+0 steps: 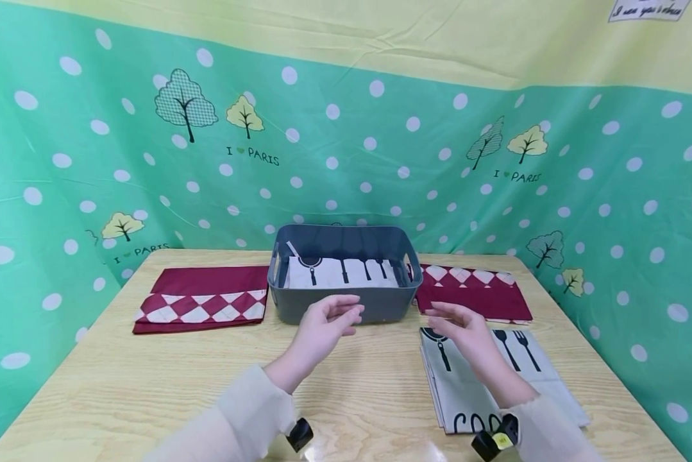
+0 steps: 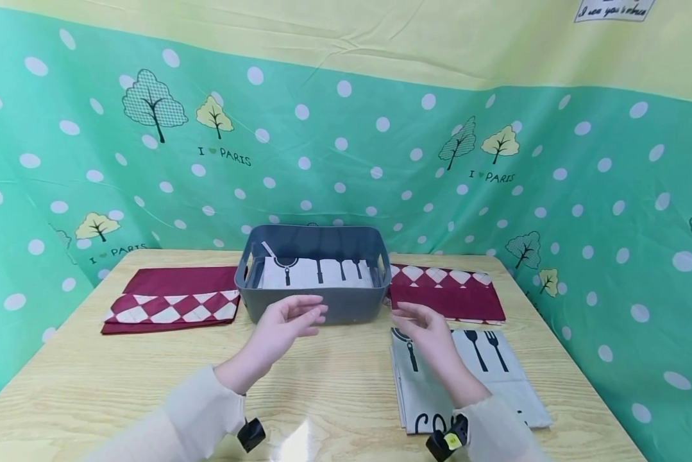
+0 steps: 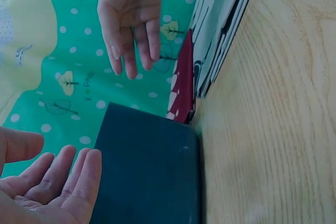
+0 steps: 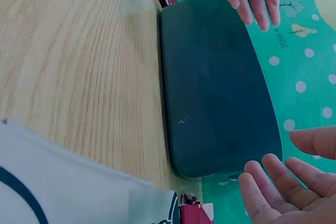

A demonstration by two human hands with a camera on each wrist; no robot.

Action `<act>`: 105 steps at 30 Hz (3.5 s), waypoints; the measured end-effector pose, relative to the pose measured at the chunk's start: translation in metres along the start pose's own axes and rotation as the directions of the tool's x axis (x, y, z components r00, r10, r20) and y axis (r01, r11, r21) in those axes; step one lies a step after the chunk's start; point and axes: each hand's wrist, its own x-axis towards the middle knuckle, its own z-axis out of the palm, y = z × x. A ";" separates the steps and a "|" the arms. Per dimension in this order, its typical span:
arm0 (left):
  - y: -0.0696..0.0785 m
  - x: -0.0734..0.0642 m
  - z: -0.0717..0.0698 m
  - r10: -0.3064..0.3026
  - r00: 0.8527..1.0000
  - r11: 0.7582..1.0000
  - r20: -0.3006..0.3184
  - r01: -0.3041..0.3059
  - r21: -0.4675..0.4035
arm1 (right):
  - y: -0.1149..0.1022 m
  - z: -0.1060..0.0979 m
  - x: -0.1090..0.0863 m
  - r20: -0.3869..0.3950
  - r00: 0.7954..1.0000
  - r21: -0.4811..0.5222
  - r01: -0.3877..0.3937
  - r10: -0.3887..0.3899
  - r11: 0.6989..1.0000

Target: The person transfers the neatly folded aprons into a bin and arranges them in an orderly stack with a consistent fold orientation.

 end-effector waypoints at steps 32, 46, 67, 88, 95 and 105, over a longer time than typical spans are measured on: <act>-0.014 -0.004 0.034 -0.053 0.993 0.993 0.108 0.064 -0.100 | 0.028 -0.042 -0.019 -0.029 0.999 0.001 -0.027 0.027 1.000; -0.022 -0.007 0.057 -0.039 0.986 0.991 0.165 0.059 -0.117 | 0.054 -0.061 -0.023 -0.075 0.995 0.031 -0.068 0.070 0.997; -0.037 -0.012 0.073 -0.035 0.979 0.991 0.203 0.061 -0.122 | 0.079 -0.090 -0.026 -0.148 0.985 -0.057 -0.096 0.087 0.994; -0.043 -0.016 0.086 -0.064 0.971 0.987 0.229 0.096 -0.133 | 0.092 -0.112 -0.023 -0.296 0.945 -0.295 -0.232 0.142 0.927; -0.041 -0.019 0.090 -0.070 0.970 0.989 0.231 0.098 -0.111 | 0.095 -0.118 -0.021 -0.292 0.944 -0.341 -0.253 0.153 0.905; -0.042 -0.021 0.094 -0.100 0.959 0.991 0.265 0.120 -0.058 | 0.105 -0.125 -0.018 -0.265 0.944 -0.363 -0.289 0.199 0.886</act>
